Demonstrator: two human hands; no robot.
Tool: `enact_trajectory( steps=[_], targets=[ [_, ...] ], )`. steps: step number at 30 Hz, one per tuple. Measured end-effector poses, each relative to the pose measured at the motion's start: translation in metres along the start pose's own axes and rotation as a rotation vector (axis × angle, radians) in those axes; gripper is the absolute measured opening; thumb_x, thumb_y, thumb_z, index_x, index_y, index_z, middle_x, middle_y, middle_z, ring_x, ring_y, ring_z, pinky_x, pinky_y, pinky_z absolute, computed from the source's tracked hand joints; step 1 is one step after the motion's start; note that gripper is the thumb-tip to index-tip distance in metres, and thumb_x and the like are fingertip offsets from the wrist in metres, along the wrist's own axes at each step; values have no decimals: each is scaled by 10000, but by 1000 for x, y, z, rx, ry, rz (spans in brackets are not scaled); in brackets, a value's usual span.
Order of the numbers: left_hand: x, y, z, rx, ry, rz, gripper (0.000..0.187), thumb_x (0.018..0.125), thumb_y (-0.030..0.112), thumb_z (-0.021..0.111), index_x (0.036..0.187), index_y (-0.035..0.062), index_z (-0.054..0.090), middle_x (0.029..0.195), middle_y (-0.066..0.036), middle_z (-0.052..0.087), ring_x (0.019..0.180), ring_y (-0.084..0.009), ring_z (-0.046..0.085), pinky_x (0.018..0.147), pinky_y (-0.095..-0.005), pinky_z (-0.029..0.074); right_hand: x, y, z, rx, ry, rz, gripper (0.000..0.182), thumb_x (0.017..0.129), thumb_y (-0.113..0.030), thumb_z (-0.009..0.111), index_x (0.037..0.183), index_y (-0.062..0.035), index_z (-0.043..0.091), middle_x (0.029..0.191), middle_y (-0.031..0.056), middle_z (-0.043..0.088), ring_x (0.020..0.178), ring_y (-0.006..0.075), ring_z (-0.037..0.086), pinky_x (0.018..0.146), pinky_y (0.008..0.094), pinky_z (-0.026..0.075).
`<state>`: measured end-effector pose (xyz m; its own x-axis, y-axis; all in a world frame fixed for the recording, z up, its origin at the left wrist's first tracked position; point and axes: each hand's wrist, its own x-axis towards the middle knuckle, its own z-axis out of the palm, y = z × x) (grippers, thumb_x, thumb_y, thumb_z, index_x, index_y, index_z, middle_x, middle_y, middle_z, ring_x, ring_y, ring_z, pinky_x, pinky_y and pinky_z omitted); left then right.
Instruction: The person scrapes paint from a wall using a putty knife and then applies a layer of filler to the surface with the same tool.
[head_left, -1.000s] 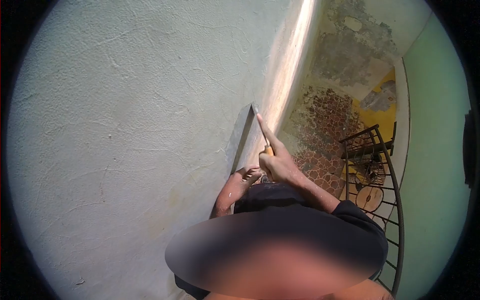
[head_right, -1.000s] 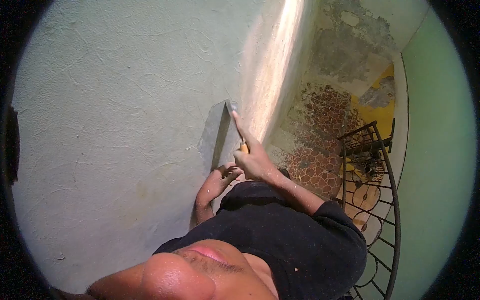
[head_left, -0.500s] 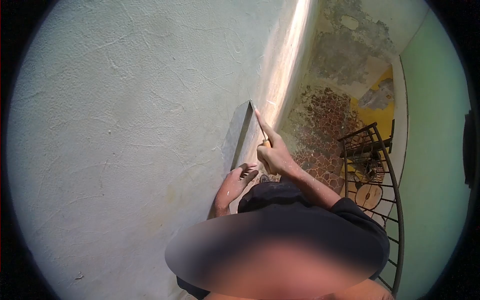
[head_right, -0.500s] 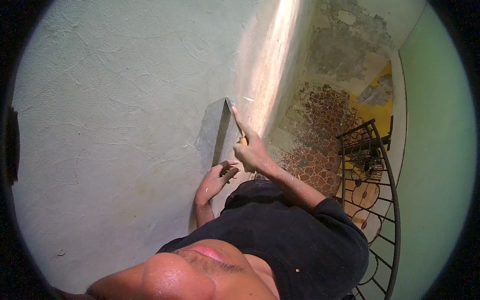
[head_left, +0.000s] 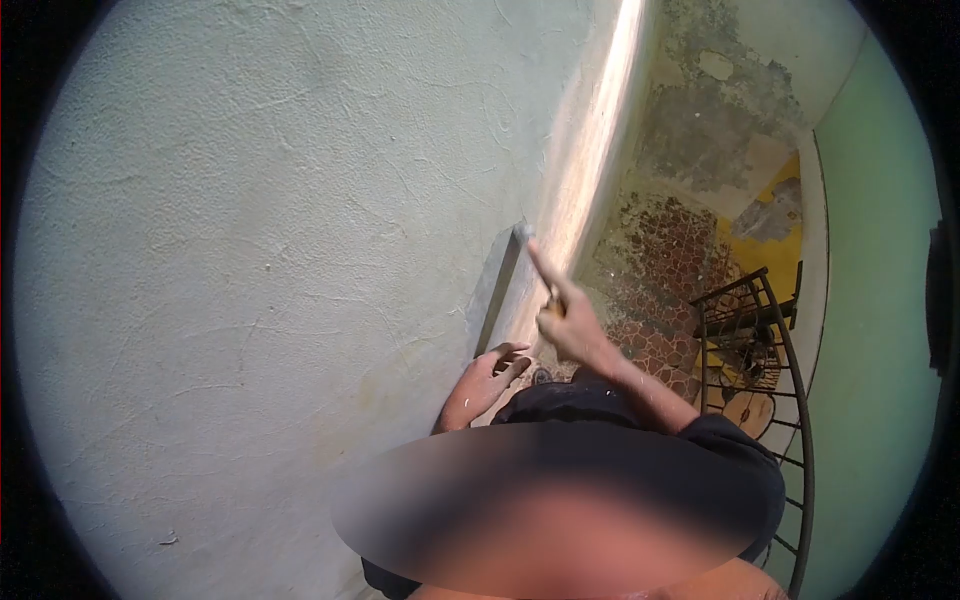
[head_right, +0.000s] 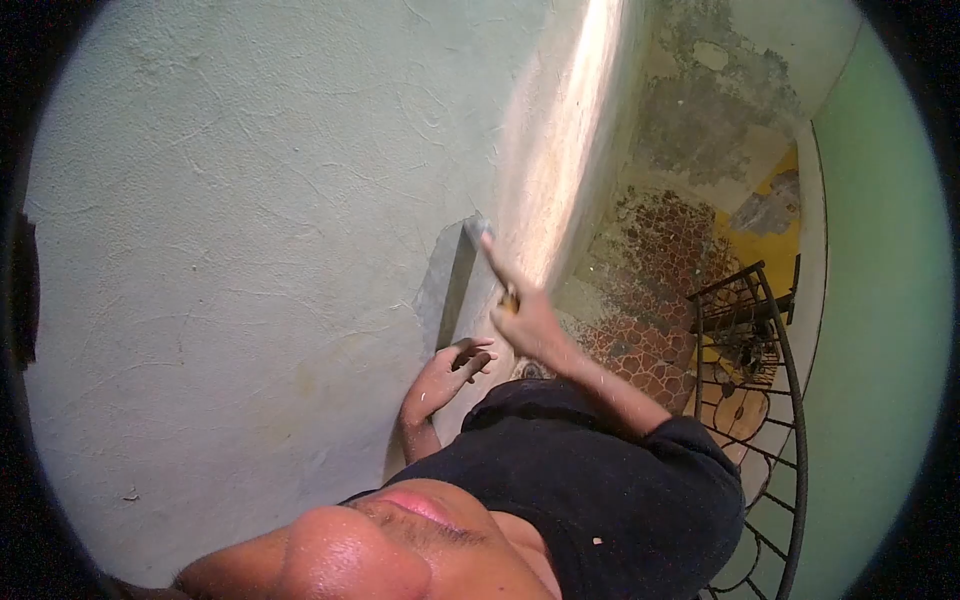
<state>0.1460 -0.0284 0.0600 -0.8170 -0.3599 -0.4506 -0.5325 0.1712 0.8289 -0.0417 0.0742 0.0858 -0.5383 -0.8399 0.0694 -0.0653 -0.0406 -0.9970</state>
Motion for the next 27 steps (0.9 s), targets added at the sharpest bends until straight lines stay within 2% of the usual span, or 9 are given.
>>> enact_trajectory(
  steps=[1, 5, 8, 11, 14, 15, 16, 22, 27],
  targets=[
    [-1, 4, 0, -35, -10, -10, 447, 1070, 310, 594, 1411, 21, 580, 1205, -109, 740, 1052, -165, 685, 901, -330, 532, 4, -12, -4, -60, -26, 93, 973, 756, 91, 470, 1649, -267, 325, 1291, 162, 699, 626, 86, 443, 625, 237, 454],
    [4, -4, -1, -129, -74, 2, 460, 1074, 318, 584, 1411, 4, 573, 1220, -116, 735, 1057, -181, 686, 911, -339, 534, -5, -1, -5, -131, -17, 32, 989, 747, 78, 480, 1648, -299, 320, 1063, 159, 717, 624, 96, 416, 634, 243, 450],
    [8, -12, 0, -123, -79, -12, 455, 1062, 337, 605, 1434, 75, 586, 1219, -119, 728, 1079, -206, 672, 912, -349, 539, -10, -1, -3, -233, -126, 29, 989, 746, 62, 485, 1652, -291, 304, 854, 151, 645, 596, 105, 409, 606, 252, 441],
    [6, -5, 1, -195, -79, -72, 463, 1060, 342, 612, 1437, 76, 581, 1239, -120, 720, 1088, -206, 667, 928, -347, 533, 21, -8, -5, -222, 52, -136, 975, 742, 62, 489, 1646, -258, 310, 575, 109, 362, 523, 131, 404, 534, 278, 419],
    [6, -8, 1, -191, -64, -87, 476, 1057, 349, 620, 1446, 80, 571, 1252, -125, 708, 1095, -212, 662, 957, -352, 523, 12, -4, -2, -183, 5, -120, 972, 746, 71, 484, 1650, -241, 308, 707, 158, 603, 530, 124, 454, 563, 267, 449],
    [4, -10, -1, -188, -59, -89, 476, 1057, 349, 620, 1446, 80, 571, 1252, -125, 708, 1095, -212, 662, 957, -352, 523, -1, 4, 1, -182, -64, -170, 979, 750, 90, 480, 1654, -238, 300, 1080, 202, 751, 542, 115, 495, 582, 266, 481],
    [5, -10, -1, -187, -57, -85, 480, 1055, 351, 623, 1448, 81, 569, 1251, -124, 704, 1097, -214, 660, 968, -352, 519, -13, 9, 5, -207, -109, -162, 990, 748, 109, 476, 1655, -246, 296, 1406, 207, 645, 554, 112, 516, 589, 279, 508],
    [12, -11, 3, -157, -34, -78, 482, 1056, 354, 624, 1453, 86, 565, 1240, -125, 703, 1119, -218, 655, 1000, -347, 506, 19, -16, -11, -331, -24, -124, 987, 753, 102, 490, 1651, -266, 309, 965, 147, 756, 512, 135, 505, 580, 311, 519],
    [7, 3, -3, -139, -34, -89, 485, 1055, 361, 626, 1455, 92, 566, 1264, -140, 695, 1128, -212, 653, 1011, -343, 502, -4, -7, 5, -239, -87, -113, 999, 738, 88, 479, 1650, -283, 307, 611, 134, 544, 492, 148, 482, 555, 313, 481]
  ],
)
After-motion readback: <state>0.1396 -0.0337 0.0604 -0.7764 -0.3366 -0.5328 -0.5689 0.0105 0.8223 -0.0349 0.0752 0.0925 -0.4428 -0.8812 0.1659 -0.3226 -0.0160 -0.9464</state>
